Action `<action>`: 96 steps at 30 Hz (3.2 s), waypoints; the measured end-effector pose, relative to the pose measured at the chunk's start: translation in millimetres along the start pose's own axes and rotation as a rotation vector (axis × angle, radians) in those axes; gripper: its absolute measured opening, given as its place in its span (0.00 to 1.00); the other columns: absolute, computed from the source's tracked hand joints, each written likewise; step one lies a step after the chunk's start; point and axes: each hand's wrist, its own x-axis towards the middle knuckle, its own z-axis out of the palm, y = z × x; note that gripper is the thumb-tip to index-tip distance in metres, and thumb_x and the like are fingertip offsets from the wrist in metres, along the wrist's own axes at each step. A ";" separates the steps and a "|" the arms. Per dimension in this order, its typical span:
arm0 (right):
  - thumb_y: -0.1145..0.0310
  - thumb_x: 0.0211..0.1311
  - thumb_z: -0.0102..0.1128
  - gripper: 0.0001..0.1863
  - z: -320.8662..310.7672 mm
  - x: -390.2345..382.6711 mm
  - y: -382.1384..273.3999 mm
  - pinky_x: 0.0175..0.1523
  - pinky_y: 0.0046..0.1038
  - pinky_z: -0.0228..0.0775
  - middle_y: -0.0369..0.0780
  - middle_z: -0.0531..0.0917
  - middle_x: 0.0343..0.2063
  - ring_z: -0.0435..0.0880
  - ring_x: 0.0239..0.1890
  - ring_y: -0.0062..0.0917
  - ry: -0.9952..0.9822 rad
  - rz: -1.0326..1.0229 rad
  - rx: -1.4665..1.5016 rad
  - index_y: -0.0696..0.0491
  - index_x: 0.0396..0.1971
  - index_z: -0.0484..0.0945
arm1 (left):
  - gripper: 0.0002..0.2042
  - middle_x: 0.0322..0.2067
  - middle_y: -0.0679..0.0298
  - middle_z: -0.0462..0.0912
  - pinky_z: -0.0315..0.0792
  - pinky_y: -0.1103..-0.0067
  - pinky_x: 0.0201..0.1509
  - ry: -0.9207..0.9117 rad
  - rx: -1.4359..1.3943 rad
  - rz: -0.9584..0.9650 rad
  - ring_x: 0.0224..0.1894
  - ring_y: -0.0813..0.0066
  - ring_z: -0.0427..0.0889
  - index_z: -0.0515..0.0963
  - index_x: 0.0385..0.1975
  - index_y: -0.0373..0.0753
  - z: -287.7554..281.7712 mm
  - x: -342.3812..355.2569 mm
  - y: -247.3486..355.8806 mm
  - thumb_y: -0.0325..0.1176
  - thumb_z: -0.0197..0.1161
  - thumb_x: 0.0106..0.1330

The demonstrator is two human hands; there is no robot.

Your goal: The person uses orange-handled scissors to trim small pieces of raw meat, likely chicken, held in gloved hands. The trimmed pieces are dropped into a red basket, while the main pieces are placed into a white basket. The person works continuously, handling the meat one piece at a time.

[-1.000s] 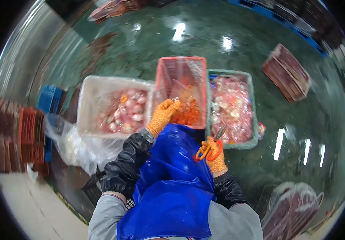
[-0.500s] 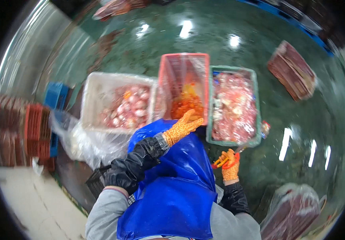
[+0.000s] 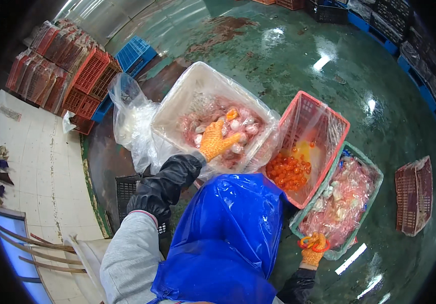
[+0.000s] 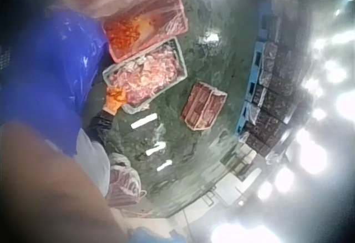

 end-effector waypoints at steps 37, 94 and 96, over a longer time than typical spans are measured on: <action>0.69 0.58 0.55 0.20 288.5 -110.8 -21.8 0.32 0.18 0.70 0.36 0.75 0.34 0.74 0.31 0.17 -0.599 -0.256 -0.217 0.55 0.50 0.67 | 0.13 0.37 0.62 0.74 0.72 0.74 0.42 -0.184 -1.145 0.183 0.39 0.70 0.74 0.70 0.44 0.40 -37.6 -120.3 109.9 0.38 0.51 0.64; 0.50 0.62 0.46 0.25 278.6 -128.7 -41.0 0.13 0.18 0.58 0.37 0.73 0.16 0.68 0.10 0.16 -0.845 0.139 -0.540 0.61 0.36 0.71 | 0.20 0.07 0.65 0.66 0.57 0.81 0.05 -0.351 -1.340 -0.531 0.04 0.76 0.62 0.70 0.31 0.41 -43.7 -98.3 127.1 0.54 0.46 0.62; 0.48 0.61 0.44 0.27 288.3 -135.3 -47.5 0.13 0.17 0.58 0.38 0.73 0.16 0.67 0.10 0.17 -0.821 0.164 -0.485 0.62 0.37 0.71 | 0.18 0.06 0.66 0.65 0.56 0.81 0.04 -0.359 -1.433 -0.575 0.03 0.77 0.60 0.69 0.29 0.42 -43.3 -93.7 128.6 0.52 0.46 0.63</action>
